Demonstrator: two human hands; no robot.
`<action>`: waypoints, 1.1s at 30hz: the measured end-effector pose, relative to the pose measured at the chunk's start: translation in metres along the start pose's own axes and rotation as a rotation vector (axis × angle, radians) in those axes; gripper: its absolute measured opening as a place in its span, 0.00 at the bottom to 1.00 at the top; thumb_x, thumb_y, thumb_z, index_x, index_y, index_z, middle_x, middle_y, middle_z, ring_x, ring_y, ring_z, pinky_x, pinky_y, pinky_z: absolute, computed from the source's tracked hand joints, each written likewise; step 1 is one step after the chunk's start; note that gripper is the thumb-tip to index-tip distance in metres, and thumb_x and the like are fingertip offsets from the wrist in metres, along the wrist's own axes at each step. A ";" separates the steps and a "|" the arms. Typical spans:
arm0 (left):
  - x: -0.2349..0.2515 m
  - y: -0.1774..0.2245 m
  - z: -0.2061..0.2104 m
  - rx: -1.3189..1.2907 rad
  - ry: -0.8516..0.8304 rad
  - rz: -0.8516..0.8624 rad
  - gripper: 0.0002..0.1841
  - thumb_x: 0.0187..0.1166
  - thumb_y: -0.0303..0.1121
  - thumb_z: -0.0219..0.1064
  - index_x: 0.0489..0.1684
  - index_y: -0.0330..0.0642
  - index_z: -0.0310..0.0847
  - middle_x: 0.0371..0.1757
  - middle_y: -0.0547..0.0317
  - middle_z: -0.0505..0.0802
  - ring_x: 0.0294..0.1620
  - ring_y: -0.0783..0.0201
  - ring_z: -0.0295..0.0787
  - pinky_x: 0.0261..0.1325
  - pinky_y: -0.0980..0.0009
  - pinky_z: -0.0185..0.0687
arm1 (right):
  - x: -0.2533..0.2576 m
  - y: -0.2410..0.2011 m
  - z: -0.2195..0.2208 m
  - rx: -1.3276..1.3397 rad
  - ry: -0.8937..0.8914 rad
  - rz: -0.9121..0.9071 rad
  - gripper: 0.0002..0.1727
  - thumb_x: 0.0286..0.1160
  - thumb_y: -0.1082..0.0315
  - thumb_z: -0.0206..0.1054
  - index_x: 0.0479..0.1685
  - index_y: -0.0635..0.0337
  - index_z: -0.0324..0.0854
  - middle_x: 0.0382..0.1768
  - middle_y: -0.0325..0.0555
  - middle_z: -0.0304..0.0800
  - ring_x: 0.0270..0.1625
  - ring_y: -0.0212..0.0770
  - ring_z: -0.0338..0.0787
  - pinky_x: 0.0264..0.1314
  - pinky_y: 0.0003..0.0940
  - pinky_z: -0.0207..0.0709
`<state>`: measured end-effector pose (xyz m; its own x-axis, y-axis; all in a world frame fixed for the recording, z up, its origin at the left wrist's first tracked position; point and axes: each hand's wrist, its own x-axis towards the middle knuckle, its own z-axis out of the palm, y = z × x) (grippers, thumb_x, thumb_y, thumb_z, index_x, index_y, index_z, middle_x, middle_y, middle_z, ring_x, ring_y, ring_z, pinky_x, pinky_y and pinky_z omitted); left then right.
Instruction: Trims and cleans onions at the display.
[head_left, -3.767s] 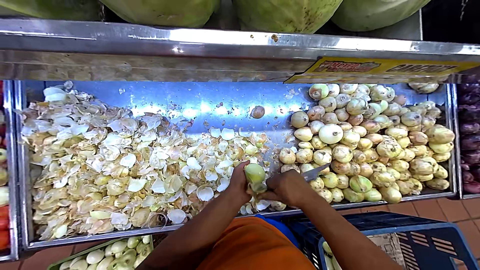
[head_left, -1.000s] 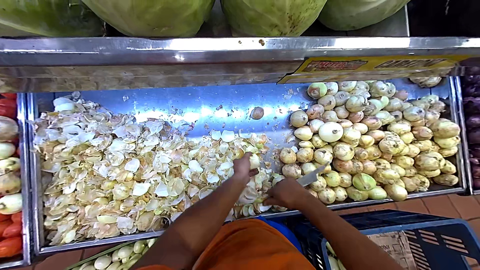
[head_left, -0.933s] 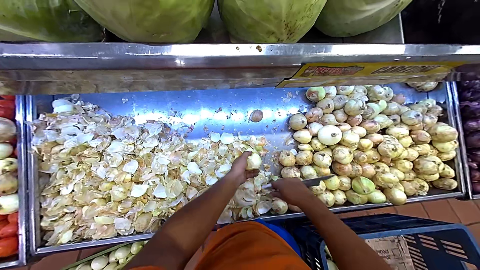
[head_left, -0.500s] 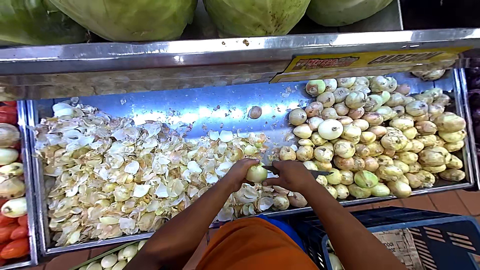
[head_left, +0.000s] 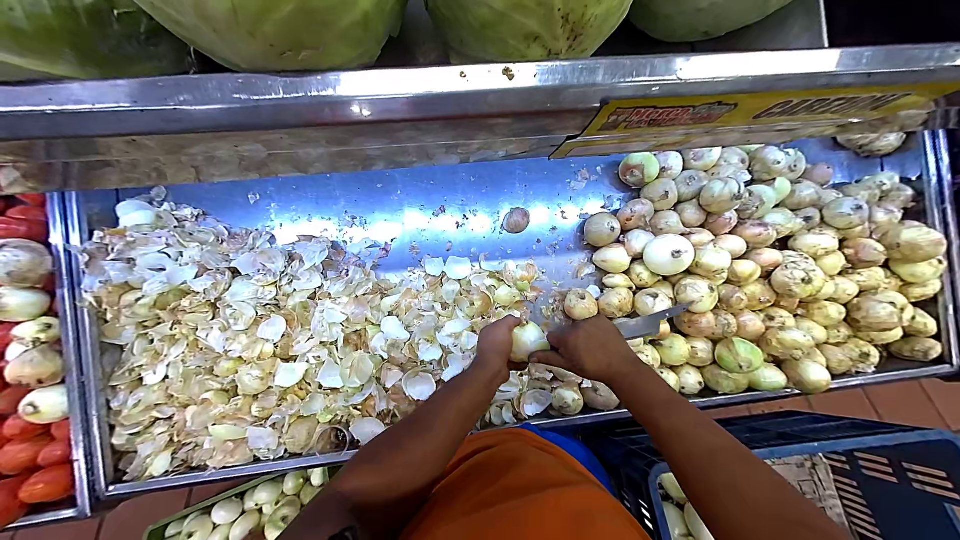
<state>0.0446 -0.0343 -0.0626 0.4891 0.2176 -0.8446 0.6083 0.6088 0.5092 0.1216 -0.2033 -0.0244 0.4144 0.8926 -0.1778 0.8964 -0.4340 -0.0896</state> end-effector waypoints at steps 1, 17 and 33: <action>0.005 -0.001 0.000 -0.081 0.009 -0.019 0.24 0.83 0.48 0.58 0.66 0.38 0.79 0.55 0.38 0.89 0.47 0.45 0.89 0.45 0.48 0.86 | -0.004 -0.005 0.001 0.019 -0.050 -0.032 0.43 0.75 0.20 0.45 0.19 0.51 0.79 0.14 0.42 0.80 0.23 0.47 0.88 0.25 0.51 0.79; -0.018 0.040 -0.026 0.096 -0.514 0.009 0.29 0.85 0.61 0.52 0.64 0.45 0.80 0.48 0.45 0.92 0.35 0.56 0.90 0.34 0.62 0.87 | -0.007 -0.008 -0.028 0.437 0.015 0.342 0.37 0.56 0.23 0.74 0.38 0.51 0.84 0.25 0.38 0.83 0.30 0.42 0.85 0.36 0.50 0.82; -0.009 0.031 -0.021 -0.326 -0.129 0.091 0.29 0.85 0.57 0.58 0.76 0.47 0.71 0.64 0.44 0.85 0.52 0.49 0.88 0.50 0.53 0.87 | -0.014 -0.056 -0.023 0.318 0.036 0.129 0.36 0.70 0.28 0.66 0.29 0.58 0.85 0.22 0.48 0.86 0.29 0.51 0.91 0.32 0.56 0.82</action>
<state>0.0459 -0.0010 -0.0424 0.6195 0.1967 -0.7600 0.3378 0.8071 0.4842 0.0695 -0.1890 0.0055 0.5315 0.8292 -0.1731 0.7450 -0.5548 -0.3703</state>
